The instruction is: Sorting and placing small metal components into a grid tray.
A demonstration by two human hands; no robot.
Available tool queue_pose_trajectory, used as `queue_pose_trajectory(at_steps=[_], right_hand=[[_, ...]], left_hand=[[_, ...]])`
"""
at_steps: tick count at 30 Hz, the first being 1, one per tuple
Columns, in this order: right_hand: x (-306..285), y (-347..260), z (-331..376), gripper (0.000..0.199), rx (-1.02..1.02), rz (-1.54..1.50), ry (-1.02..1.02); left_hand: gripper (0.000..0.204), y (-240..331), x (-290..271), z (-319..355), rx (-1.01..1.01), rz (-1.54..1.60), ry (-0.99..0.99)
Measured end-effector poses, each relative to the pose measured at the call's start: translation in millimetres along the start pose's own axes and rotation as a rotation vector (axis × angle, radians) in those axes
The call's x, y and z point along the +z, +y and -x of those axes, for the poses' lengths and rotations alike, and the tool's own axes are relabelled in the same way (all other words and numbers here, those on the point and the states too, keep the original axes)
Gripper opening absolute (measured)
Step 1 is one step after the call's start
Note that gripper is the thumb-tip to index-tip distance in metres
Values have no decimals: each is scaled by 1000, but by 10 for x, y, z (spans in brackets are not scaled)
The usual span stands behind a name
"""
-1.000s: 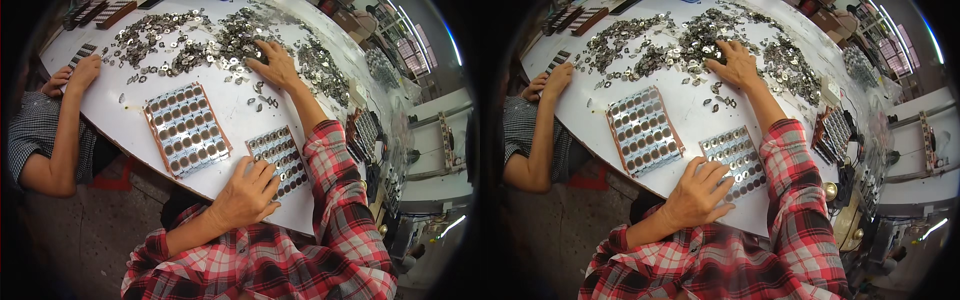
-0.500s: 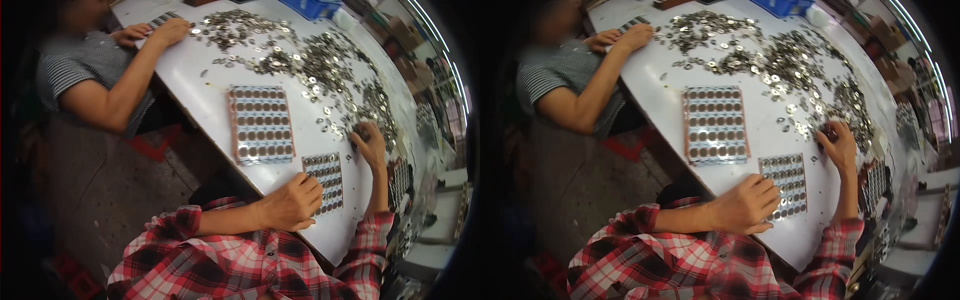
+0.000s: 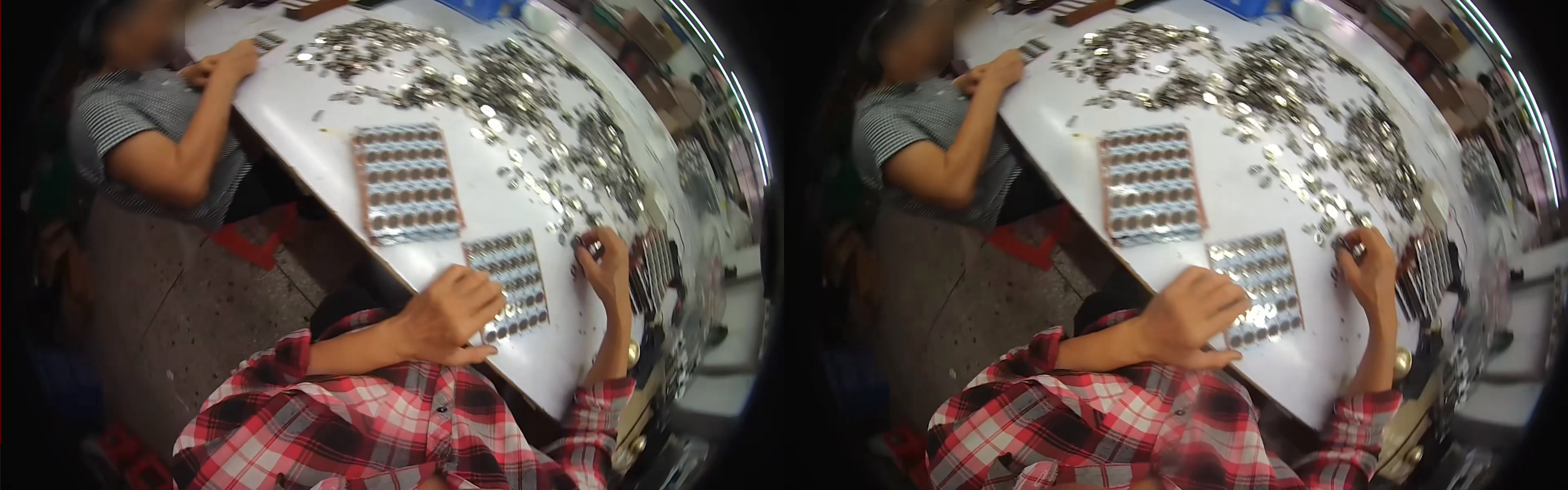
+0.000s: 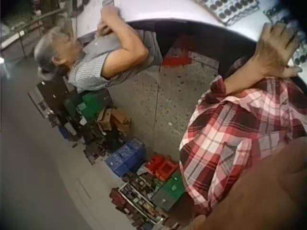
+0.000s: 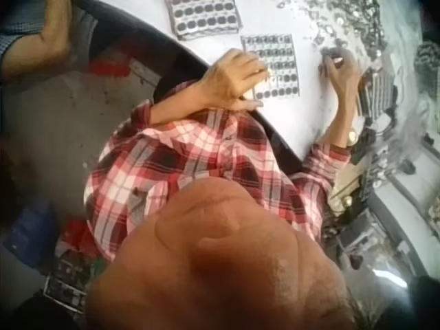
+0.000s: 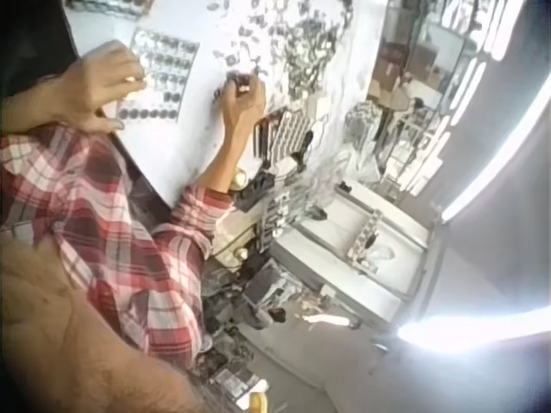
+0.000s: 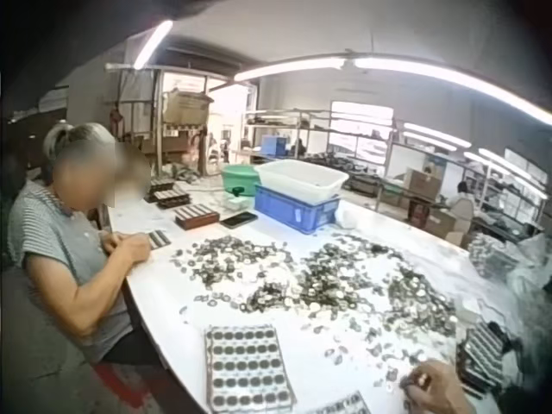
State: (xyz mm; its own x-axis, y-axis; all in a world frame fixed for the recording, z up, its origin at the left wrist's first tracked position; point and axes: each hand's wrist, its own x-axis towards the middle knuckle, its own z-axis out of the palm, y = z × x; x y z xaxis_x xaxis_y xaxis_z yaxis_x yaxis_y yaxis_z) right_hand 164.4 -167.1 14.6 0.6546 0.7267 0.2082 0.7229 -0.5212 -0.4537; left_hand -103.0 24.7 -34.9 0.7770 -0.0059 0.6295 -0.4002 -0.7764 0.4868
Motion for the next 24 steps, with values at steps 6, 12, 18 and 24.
queue_pose_trajectory(at_steps=[6, 12, 18, 24], right_hand=[[-95, -167, 185, 12, 43, 44, 8], [-144, -225, 463, 15, 58, 207, -73], [-118, -125, 658, 18, 158, 57, 23], [-265, -108, 828, 16, 178, -37, -57]], left_hand=[[60, 64, -19, 0, 0, -63, 20], [61, 69, -29, -29, 2, -55, -19], [60, 100, -9, -18, 19, -89, -19], [61, 125, 29, -77, 11, -144, -48]])
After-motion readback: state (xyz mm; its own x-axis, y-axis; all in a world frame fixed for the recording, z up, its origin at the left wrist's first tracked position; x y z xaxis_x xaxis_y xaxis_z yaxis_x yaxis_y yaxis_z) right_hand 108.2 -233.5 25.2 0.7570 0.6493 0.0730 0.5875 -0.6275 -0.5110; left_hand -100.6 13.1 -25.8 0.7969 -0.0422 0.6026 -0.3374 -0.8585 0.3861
